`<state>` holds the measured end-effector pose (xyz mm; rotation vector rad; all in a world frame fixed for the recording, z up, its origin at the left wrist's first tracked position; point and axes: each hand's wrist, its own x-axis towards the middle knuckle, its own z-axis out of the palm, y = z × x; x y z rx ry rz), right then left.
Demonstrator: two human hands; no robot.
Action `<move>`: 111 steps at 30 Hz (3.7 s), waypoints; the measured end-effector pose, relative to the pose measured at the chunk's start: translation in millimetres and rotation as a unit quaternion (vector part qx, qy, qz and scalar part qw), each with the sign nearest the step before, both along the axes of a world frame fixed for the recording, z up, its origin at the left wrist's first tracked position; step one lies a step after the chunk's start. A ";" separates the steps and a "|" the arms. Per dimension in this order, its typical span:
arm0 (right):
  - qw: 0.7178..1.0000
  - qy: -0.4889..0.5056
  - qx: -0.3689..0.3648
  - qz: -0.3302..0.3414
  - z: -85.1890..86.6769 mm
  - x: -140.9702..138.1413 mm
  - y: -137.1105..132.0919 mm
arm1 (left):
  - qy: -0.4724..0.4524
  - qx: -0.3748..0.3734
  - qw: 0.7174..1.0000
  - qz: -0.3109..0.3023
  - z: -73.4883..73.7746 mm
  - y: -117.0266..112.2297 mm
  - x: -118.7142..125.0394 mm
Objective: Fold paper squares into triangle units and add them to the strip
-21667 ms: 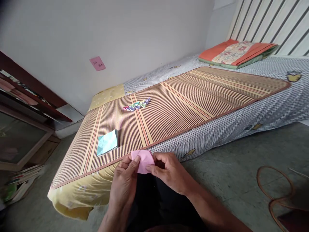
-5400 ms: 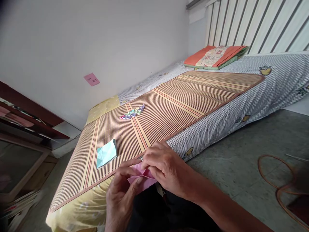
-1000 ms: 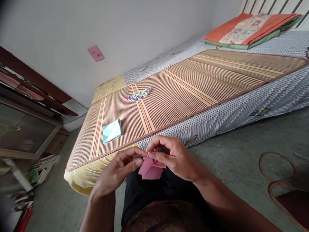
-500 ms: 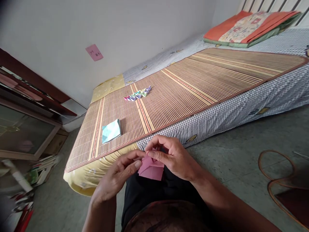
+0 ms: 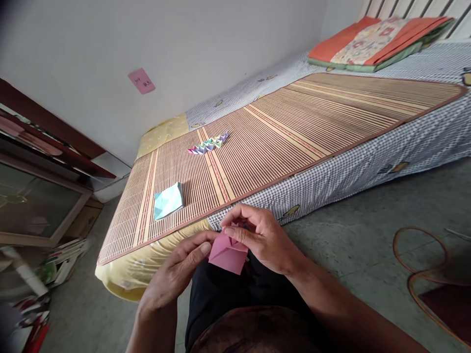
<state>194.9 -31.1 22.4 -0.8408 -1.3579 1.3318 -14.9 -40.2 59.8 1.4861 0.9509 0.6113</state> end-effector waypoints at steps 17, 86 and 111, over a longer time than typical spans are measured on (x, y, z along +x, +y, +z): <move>0.995 -0.053 0.079 -0.041 6.0 -6.6 -2.8 | -0.113 -0.061 0.989 0.078 -14.7 -3.2 24.7; 0.994 -0.038 0.106 -0.015 13.3 -2.5 -1.8 | 0.162 0.444 0.847 0.244 -22.4 -14.3 41.7; 0.952 -0.181 0.181 -0.166 13.8 -16.0 -9.3 | 0.216 0.548 0.765 0.261 -31.0 -10.6 43.5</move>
